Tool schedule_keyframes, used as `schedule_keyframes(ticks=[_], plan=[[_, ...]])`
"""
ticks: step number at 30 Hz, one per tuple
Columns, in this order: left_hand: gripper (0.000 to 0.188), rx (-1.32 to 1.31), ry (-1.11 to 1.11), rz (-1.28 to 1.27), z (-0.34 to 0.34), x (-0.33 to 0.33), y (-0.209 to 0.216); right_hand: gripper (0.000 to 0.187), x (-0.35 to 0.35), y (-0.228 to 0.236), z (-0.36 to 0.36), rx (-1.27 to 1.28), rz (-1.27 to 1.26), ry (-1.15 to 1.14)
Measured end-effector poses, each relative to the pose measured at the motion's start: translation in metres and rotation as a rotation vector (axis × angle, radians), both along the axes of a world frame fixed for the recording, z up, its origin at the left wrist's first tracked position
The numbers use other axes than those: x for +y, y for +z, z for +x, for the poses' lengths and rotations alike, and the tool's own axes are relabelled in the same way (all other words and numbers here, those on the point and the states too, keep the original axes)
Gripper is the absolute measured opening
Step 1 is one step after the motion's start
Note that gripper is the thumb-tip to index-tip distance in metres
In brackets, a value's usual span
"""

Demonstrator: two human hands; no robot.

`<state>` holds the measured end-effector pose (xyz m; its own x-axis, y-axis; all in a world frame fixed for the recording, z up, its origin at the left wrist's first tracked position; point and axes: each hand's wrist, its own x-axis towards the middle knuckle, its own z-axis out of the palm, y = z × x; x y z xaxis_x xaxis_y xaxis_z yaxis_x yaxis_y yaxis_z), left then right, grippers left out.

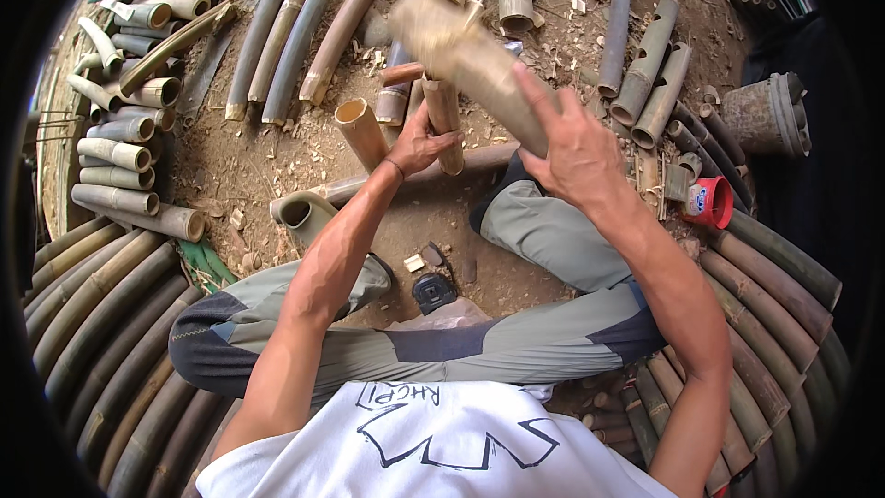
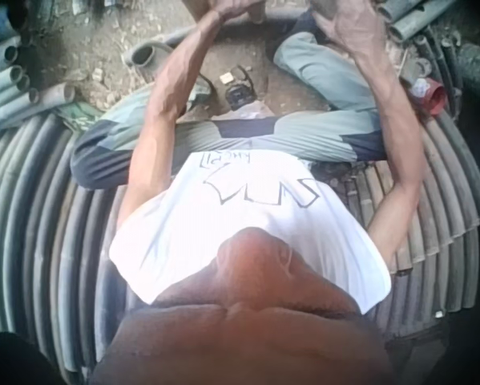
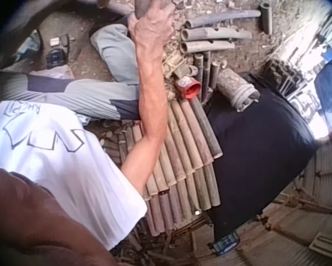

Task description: The person sits on the ground and uses a chisel and a wooden mallet to carve and shape bamboo segments. They repeatedly strike the chisel to remove material from the bamboo, occasionally rotating the piece to work on different sides.

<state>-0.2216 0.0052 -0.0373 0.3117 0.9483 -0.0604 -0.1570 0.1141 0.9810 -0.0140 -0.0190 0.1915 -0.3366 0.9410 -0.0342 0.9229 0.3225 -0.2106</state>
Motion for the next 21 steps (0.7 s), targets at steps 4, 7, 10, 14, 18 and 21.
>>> schedule_keyframes(ticks=[4,7,10,14,18,21], plan=[[0.070,0.098,-0.036,0.011,-0.008,-0.017,-0.019,0.102,0.003,0.008,0.004,0.003,-0.004,-0.019],[0.068,0.363,-0.106,-0.010,-0.013,-0.039,-0.030,0.102,-0.011,-0.003,0.011,0.096,0.117,0.019],[0.064,0.381,-0.099,0.007,-0.012,-0.032,-0.039,0.102,0.004,0.008,0.025,-0.179,-0.024,0.124],[0.065,0.318,-0.117,-0.045,-0.014,-0.038,-0.050,0.103,0.000,0.019,0.010,0.181,0.148,-0.030],[0.065,0.416,-0.150,-0.052,-0.007,-0.033,-0.038,0.103,-0.007,0.000,0.035,-0.183,0.007,0.112],[0.062,0.410,-0.054,0.033,-0.012,-0.040,-0.030,0.107,0.007,0.018,0.032,-0.176,0.052,0.148]])
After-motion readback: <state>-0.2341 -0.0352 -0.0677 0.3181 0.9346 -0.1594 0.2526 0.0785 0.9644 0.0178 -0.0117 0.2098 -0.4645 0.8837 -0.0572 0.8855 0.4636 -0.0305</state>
